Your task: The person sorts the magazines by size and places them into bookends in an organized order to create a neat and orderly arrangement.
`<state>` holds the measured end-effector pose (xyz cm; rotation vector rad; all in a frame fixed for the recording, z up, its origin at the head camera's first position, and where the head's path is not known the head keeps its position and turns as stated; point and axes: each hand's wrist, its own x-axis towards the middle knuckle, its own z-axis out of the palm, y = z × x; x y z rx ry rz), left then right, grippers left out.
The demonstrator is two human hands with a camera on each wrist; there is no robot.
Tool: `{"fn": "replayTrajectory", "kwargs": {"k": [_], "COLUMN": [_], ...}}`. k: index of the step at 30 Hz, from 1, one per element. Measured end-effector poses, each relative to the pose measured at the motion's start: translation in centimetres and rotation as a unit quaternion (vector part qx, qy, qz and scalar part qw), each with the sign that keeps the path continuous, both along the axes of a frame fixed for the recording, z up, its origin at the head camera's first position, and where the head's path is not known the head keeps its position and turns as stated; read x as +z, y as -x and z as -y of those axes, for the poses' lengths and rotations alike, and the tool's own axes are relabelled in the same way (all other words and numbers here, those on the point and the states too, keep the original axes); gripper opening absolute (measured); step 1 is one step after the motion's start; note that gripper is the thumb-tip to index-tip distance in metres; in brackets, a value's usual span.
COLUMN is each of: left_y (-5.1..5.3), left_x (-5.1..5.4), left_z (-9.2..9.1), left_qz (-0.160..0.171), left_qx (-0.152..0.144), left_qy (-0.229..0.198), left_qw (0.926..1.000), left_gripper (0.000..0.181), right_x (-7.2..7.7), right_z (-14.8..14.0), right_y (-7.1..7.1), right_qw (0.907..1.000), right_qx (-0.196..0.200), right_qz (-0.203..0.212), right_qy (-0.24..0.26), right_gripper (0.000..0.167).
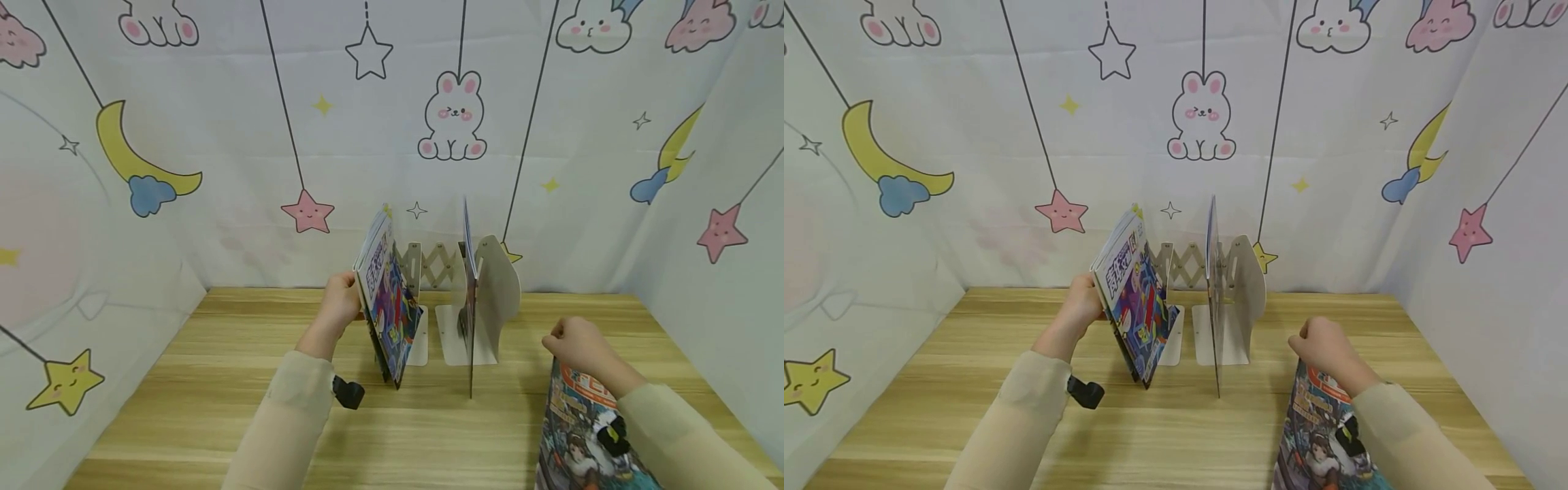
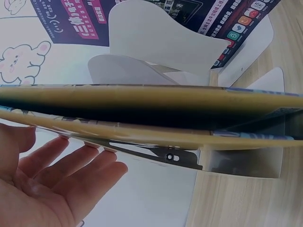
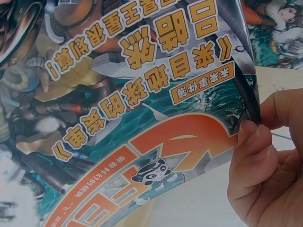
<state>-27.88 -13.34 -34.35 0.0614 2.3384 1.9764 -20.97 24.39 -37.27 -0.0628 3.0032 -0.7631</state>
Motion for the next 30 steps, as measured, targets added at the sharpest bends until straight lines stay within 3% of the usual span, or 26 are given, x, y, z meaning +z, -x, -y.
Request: {"fn": "replayTrajectory", "kwargs": {"k": [5,19,30], "left_y": [0.0,0.1,0.0], "left_x": [0.0,-0.2,-0.2], "left_z": [-0.1,0.0,0.0], "left_qz": [0.000,-0.027,-0.022], "left_qx": [0.002,0.014,0.015], "left_qy": [0.009,0.021,0.037], "left_qw": [1.0000,0.9993,0.9990], "left_gripper": [0.037,0.034,0.036], "right_x": [0.6,1.1,1.7], "right_z": [0.2,0.4,0.7], "right_y": [-0.4,-1.1,-1.8], "right_qw": [1.0000,0.9996,0.9988], "right_qx": [0.002,-0.012,-0.026], "right_qz": [-0.005,-0.027,-0.041], "right_qy": [0.000,-0.001,0.008], "right_gripper": [0.036,0.036,0.038]}}
